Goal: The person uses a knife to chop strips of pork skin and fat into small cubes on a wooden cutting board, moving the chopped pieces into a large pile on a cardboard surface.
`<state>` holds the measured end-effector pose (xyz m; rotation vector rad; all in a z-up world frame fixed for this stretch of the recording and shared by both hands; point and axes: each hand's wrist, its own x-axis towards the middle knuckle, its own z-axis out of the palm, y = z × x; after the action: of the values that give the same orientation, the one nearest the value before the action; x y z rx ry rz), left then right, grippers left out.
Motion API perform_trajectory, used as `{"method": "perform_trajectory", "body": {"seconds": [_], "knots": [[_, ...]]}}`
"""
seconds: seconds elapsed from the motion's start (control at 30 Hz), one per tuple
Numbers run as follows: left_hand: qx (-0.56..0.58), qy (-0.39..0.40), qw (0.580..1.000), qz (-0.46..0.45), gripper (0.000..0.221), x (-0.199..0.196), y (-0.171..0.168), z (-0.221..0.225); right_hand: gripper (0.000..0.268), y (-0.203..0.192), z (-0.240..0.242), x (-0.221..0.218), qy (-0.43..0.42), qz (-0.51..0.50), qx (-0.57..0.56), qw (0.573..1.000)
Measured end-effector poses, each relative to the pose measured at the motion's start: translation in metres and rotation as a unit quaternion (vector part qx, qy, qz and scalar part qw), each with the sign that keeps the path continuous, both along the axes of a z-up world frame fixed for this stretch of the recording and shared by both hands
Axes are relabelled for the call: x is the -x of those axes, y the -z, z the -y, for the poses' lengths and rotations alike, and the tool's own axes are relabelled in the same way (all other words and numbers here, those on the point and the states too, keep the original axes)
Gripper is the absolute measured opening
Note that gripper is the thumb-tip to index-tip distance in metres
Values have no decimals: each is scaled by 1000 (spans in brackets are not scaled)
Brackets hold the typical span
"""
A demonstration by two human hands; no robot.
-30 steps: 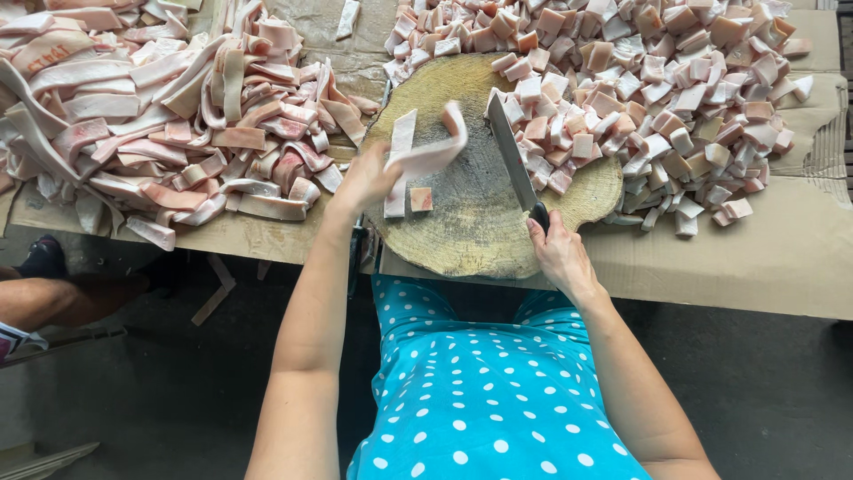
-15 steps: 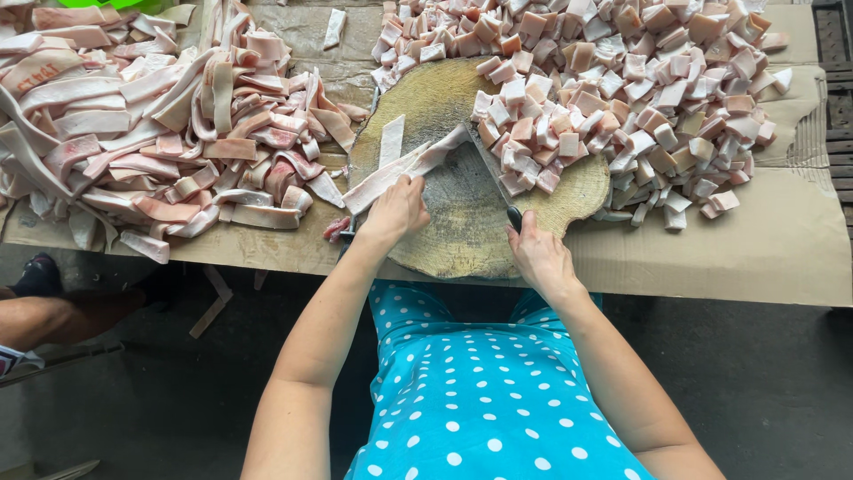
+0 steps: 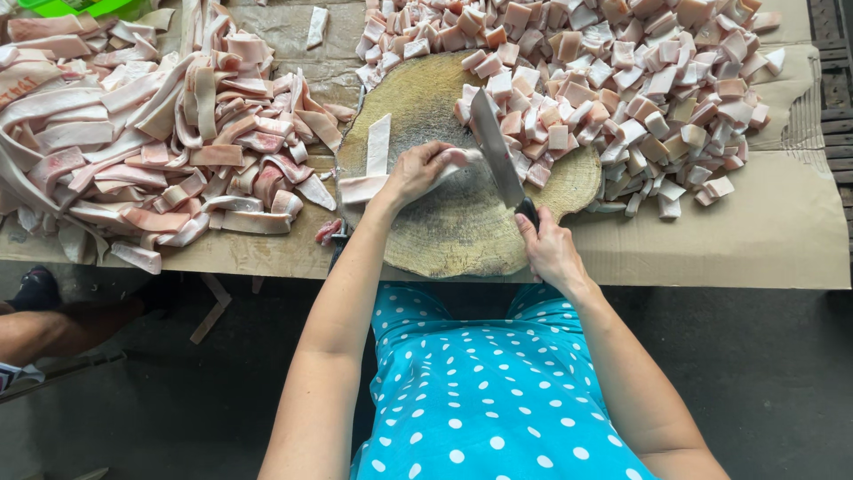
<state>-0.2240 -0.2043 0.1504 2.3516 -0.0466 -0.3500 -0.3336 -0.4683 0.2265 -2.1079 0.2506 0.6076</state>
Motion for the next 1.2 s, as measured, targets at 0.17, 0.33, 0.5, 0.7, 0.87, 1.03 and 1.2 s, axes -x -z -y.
{"method": "perform_trajectory", "body": {"seconds": [0.17, 0.33, 0.5, 0.7, 0.87, 1.03, 1.2], "knots": [[-32, 59, 978, 197, 24, 0, 43, 20, 44, 5, 8, 4, -14, 111, 24, 993], [-51, -77, 975, 203, 17, 20, 51, 35, 42, 26, 13, 29, -114, 180, 135, 968], [-99, -36, 959, 265, 37, 42, 33, 39, 40, 35, 9, 47, -169, 183, 214, 944], [-174, -17, 964, 202, 24, 31, 34, 50, 37, 35, 10, 54, -177, 128, 226, 949], [-197, 7, 960, 197, 15, 22, 36, 51, 37, 50, 0, 26, -179, 157, 167, 957], [-138, -2, 962, 235, 19, 24, 41, 47, 37, 61, -14, -14, -194, 195, 130, 953], [-126, -2, 965, 229, 17, 25, 44, 43, 44, 63, -38, -48, -171, 172, 139, 960]]}}
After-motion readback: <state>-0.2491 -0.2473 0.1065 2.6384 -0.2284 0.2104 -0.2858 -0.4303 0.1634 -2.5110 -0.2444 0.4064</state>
